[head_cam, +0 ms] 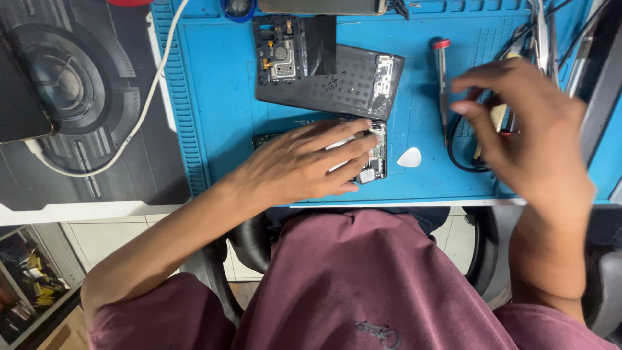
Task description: The person removes the back cover of a smartphone, then uses a plastic spudger to disconnect and reconnect a ribbon cable at the bottom of the device. The back cover is placed on the workbench, and the phone remains open with the battery and motherboard visible.
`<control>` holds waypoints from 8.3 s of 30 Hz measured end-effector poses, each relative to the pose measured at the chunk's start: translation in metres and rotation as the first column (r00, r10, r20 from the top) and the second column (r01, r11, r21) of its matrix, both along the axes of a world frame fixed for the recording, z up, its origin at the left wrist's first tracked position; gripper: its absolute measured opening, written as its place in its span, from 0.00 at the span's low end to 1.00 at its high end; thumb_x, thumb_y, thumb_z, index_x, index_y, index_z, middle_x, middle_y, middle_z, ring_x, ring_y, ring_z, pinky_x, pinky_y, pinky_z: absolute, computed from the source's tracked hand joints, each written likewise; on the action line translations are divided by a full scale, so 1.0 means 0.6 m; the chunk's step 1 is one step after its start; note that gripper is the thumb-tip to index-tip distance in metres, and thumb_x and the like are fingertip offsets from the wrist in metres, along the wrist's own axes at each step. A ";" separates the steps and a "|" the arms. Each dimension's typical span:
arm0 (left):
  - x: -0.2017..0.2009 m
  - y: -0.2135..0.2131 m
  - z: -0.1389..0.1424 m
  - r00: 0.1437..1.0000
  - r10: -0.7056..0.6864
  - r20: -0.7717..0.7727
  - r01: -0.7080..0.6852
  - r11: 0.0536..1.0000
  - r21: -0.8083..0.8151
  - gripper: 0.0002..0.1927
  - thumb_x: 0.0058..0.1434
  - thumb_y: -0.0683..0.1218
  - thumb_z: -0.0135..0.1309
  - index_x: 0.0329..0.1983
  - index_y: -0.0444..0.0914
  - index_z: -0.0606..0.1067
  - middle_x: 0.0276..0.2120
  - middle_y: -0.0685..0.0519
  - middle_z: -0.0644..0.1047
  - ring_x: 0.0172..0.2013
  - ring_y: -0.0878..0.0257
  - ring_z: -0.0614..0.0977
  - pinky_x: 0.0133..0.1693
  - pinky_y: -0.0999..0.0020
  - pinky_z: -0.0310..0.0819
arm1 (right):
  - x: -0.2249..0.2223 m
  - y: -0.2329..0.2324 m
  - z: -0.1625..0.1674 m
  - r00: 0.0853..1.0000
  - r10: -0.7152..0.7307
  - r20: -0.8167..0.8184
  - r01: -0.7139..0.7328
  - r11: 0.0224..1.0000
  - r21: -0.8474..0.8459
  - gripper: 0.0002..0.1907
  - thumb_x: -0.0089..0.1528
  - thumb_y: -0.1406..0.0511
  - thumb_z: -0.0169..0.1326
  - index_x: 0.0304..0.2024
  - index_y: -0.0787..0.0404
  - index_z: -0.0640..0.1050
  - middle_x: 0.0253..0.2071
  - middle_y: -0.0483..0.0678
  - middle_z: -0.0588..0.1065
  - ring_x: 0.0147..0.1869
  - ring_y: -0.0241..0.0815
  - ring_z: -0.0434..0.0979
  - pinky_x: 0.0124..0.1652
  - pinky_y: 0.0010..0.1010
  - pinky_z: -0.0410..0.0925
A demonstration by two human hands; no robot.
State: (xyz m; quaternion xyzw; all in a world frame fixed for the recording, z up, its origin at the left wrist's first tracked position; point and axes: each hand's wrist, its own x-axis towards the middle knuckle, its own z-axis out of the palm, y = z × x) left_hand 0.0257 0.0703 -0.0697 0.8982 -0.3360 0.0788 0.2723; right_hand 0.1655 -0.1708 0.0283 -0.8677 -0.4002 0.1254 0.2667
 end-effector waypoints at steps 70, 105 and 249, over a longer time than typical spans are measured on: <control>0.009 0.002 0.014 1.000 0.000 0.000 0.000 0.998 0.062 0.19 0.56 0.45 0.64 0.50 0.33 0.80 0.62 0.48 0.70 0.66 0.51 0.69 0.63 0.54 0.74 | 0.032 0.041 -0.030 0.967 0.206 -0.146 -0.200 0.978 0.060 0.07 0.66 0.74 0.57 0.47 0.67 0.80 0.40 0.53 0.79 0.42 0.47 0.81 0.41 0.33 0.73; -0.008 -0.068 0.027 0.753 0.216 -0.622 -0.612 -0.118 -0.782 0.51 0.65 0.73 0.52 0.78 0.40 0.49 0.76 0.49 0.55 0.74 0.62 0.60 0.75 0.60 0.60 | -0.068 -0.040 -0.101 0.421 0.175 -0.890 0.611 0.671 0.421 0.17 0.73 0.67 0.48 0.57 0.78 0.74 0.49 0.65 0.79 0.47 0.53 0.85 0.45 0.41 0.82; -0.015 -0.134 0.043 0.836 0.122 -0.535 -0.548 0.157 -0.822 0.42 0.69 0.32 0.58 0.79 0.33 0.48 0.66 0.48 0.66 0.65 0.67 0.69 0.67 0.73 0.65 | -0.086 0.009 0.003 0.822 -0.090 -0.563 0.330 0.880 0.341 0.09 0.64 0.78 0.62 0.48 0.70 0.81 0.39 0.51 0.78 0.43 0.37 0.77 0.43 0.21 0.71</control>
